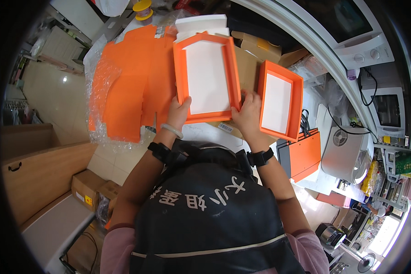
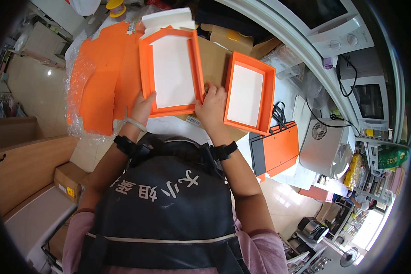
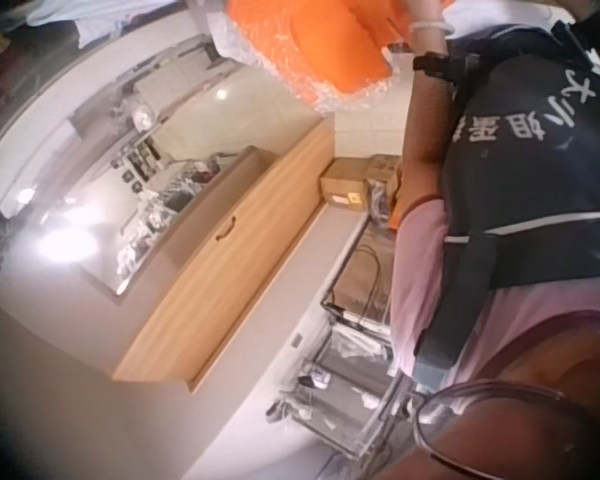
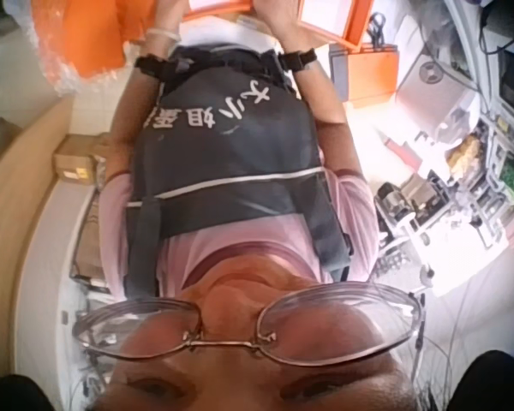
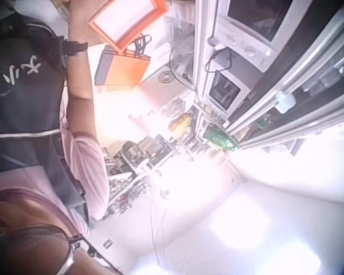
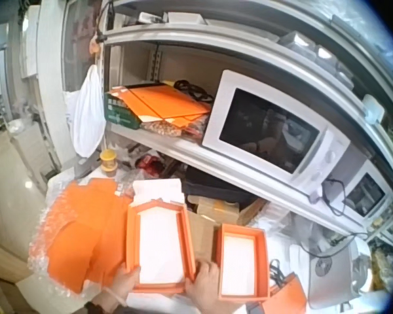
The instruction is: The person fits white paper inserts into orange boxes and stacks them on a counter alongside orange shopping bags.
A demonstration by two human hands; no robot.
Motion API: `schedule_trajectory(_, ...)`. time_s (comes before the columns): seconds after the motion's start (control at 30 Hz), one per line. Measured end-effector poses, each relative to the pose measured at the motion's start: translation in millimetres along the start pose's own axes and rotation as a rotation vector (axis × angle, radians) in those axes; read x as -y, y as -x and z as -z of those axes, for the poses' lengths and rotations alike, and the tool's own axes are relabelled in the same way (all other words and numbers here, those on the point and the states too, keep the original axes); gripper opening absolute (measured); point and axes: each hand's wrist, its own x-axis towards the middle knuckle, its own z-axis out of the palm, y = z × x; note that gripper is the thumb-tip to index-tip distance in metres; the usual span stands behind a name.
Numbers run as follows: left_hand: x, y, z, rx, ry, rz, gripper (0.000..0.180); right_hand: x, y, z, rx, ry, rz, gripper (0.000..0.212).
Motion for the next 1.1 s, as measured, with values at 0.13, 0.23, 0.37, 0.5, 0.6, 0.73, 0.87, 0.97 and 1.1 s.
schedule_trajectory(0.13,-21.1,8.4,-14.9,-0.041,-0.049,-0.086,0.035,31.6,-2.5,18.2,0.090,-0.308,0.341,0.028)
schedule_trajectory(0.23,-25.5,6.0,-18.6,0.010,-0.186,-0.173,0.039,46.7,0.0,-6.7,0.304,-0.400,0.077,0.022)
schedule_trajectory(0.37,-18.7,4.3,-13.8,0.092,-0.147,-0.145,0.044,43.7,-21.8,-10.8,0.609,-0.594,-0.123,0.027)
schedule_trajectory(0.5,-22.6,8.2,-16.8,0.150,0.177,-0.048,0.045,60.7,-26.4,-5.2,0.722,-0.717,-0.328,0.030)
schedule_trajectory(0.6,-22.3,6.2,-14.6,0.194,0.112,-0.043,0.041,68.2,-28.6,-7.1,0.692,-0.577,-0.311,0.029)
schedule_trajectory(0.73,-24.8,6.8,-18.7,0.179,0.243,-0.022,0.037,58.8,-31.7,-24.9,0.890,-0.818,-0.376,0.020)
schedule_trajectory(0.87,-31.2,7.1,-23.8,0.126,0.106,-0.036,0.033,58.1,-25.6,-21.5,0.839,-0.855,-0.293,0.018)
schedule_trajectory(0.97,-28.5,1.7,-23.9,0.006,-0.009,-0.045,0.026,59.1,-26.5,-19.6,0.897,-0.679,-0.095,0.021)
schedule_trajectory(1.1,-13.6,-5.9,-20.1,-0.146,-0.256,-0.176,0.018,59.3,-18.7,-19.0,0.774,-0.425,0.144,0.019)
